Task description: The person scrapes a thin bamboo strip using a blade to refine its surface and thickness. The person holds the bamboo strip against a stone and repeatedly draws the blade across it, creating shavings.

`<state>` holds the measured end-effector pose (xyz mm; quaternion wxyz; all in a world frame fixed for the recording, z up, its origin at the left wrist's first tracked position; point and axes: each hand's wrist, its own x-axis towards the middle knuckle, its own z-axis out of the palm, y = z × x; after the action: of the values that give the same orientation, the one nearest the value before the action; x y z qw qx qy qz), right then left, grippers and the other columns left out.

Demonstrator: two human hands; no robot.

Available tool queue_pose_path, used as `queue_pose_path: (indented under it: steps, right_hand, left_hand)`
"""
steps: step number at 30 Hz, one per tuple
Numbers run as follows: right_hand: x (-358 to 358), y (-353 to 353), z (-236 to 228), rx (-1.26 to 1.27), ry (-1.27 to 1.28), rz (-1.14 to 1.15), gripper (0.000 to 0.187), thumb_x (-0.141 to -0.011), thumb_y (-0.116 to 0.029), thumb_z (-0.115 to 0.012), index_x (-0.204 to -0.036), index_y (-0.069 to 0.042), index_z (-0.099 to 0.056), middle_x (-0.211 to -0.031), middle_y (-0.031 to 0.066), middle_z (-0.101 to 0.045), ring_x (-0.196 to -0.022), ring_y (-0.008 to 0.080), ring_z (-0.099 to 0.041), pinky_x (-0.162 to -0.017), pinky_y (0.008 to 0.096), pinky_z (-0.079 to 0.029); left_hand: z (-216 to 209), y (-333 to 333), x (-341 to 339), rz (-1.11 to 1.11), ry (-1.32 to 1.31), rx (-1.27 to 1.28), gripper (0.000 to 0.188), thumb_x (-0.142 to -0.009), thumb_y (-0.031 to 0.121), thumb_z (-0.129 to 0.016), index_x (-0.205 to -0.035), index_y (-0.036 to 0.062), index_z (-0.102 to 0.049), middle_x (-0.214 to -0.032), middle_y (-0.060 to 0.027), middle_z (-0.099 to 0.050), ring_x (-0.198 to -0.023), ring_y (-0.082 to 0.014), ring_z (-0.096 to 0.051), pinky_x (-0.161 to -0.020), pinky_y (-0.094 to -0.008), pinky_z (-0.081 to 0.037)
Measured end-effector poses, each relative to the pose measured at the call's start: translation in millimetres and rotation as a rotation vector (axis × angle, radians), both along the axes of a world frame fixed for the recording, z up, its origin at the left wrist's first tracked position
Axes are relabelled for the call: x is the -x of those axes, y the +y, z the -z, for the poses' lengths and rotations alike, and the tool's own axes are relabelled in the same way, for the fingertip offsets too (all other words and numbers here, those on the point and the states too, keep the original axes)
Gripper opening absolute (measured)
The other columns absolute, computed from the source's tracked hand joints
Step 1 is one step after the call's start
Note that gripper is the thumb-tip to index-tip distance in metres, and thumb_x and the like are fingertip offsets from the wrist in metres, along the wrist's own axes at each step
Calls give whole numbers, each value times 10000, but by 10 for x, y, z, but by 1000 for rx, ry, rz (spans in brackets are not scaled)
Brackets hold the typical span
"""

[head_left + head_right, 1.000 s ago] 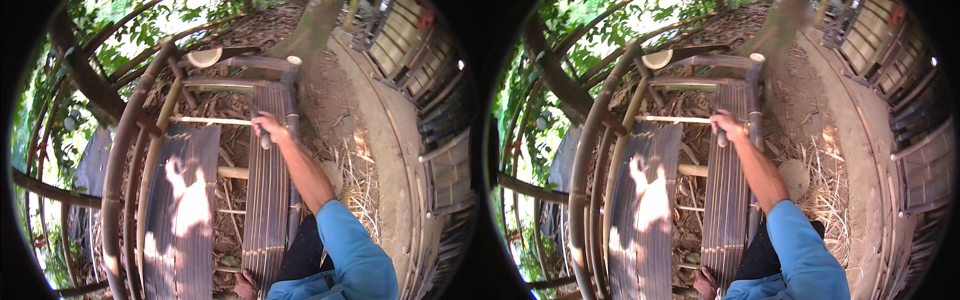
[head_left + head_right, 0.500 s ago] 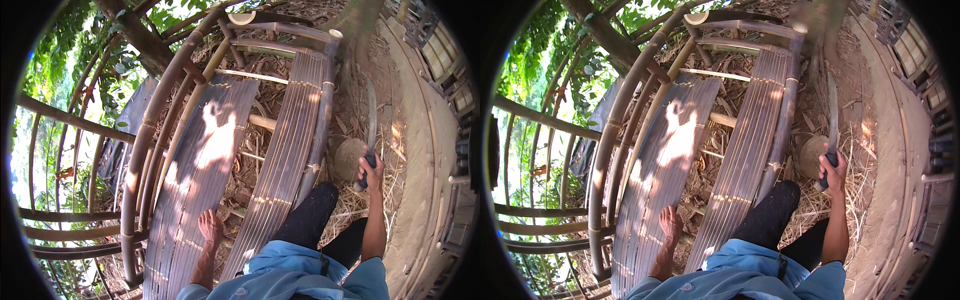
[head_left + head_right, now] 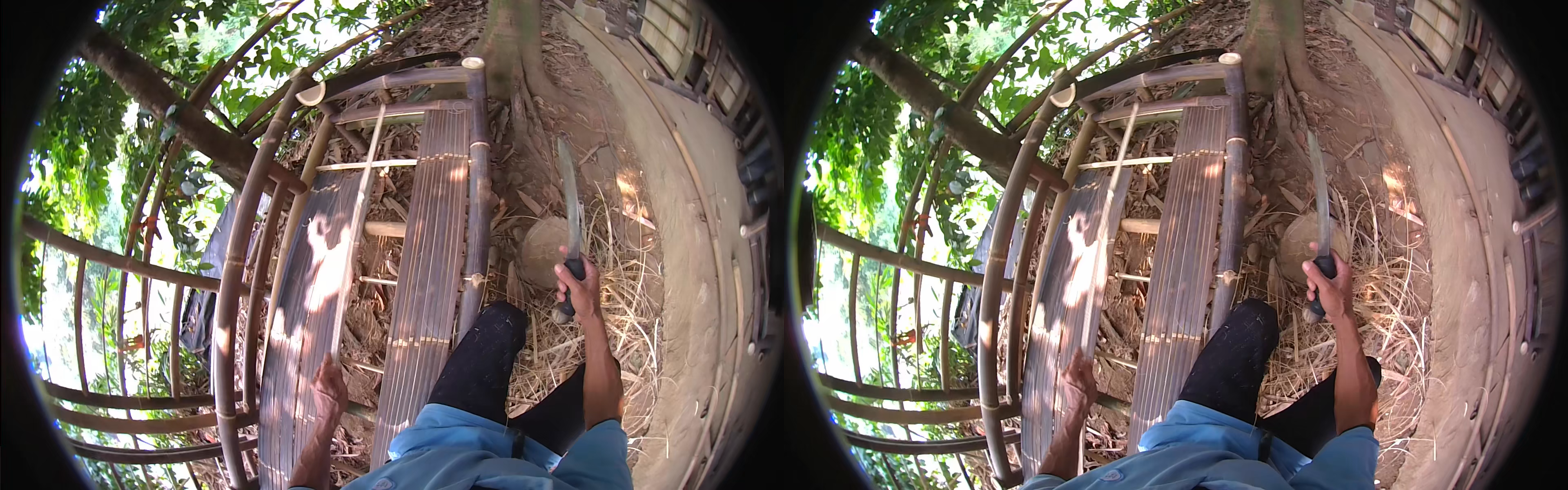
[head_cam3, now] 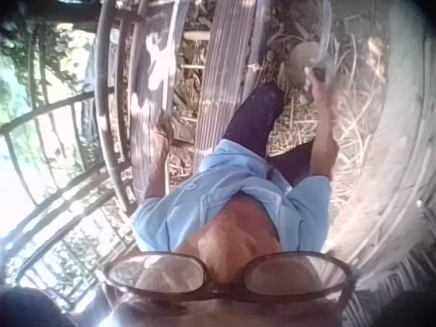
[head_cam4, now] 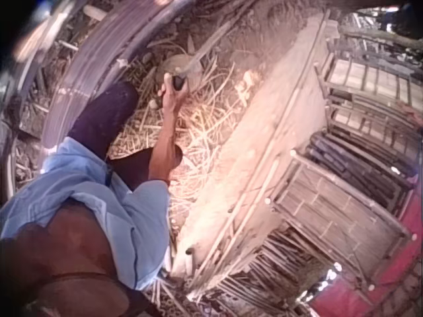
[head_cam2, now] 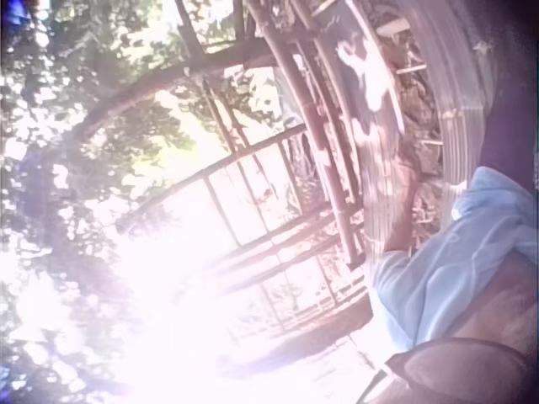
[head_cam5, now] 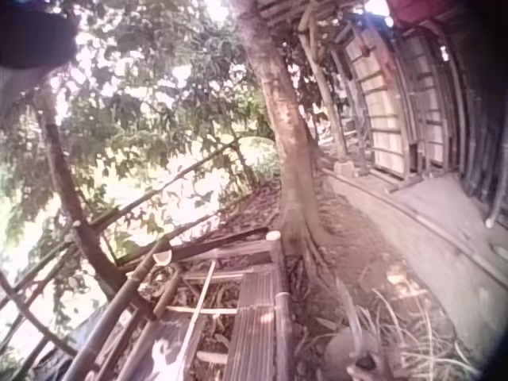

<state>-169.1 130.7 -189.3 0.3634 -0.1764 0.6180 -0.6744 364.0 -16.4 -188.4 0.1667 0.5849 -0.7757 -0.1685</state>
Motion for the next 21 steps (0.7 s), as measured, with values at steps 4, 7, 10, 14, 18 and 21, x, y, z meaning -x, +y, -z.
queue_pose_path:
  steps: [4,7,10,14,18,21]
  right_hand:
    - [-202,-67,87,50,-160,77,397,-922,-171,-771,-1250,-40,-590,-724,-19,-551,-541,54,-519,-426,233,-442]
    - [-349,-70,67,61,-150,85,489,-918,-297,-789,-1250,-27,-553,-785,25,-595,-565,99,-578,-441,258,-523]
    - [-501,-78,-27,138,-138,172,516,-917,-298,-793,-1249,-28,-505,-985,111,-674,-661,147,-650,-468,264,-549]
    - [-761,-136,-68,242,-101,401,456,-929,-305,-780,-1202,-54,-513,-1223,186,-692,-724,179,-683,-464,259,-536]
    - [-1158,-71,-22,300,-171,703,349,-934,-224,-772,-1142,-80,-531,-1091,132,-690,-671,143,-637,-475,262,-531]
    - [-1067,258,-71,250,-18,979,319,-907,-118,-793,-1100,-56,-547,-821,81,-643,-575,144,-587,-478,289,-524]
  left_hand:
    - [-937,-382,573,141,36,-279,421,-1018,218,-576,-1333,-58,-619,-567,-40,-523,-472,-88,-458,-430,-308,-392]
    - [-1188,-529,1150,301,178,-220,414,-1025,261,-592,-1315,-30,-642,-591,-8,-546,-494,-71,-456,-428,-298,-366]
    - [-1324,-798,1550,593,197,-368,394,-1007,242,-629,-1240,-71,-680,-596,-46,-618,-444,-79,-494,-362,-306,-330]
    - [-1370,-960,1892,828,-50,-430,336,-1030,231,-591,-1274,21,-687,-692,-128,-681,-543,-173,-627,-493,-388,-479]
    - [-1320,-903,1830,1039,-97,-336,371,-1022,232,-583,-1348,63,-632,-835,-211,-713,-728,-384,-695,-696,-513,-546]
    - [-1001,-812,1847,1199,55,-118,396,-992,261,-614,-1338,68,-630,-881,-210,-698,-807,-395,-692,-724,-534,-530]
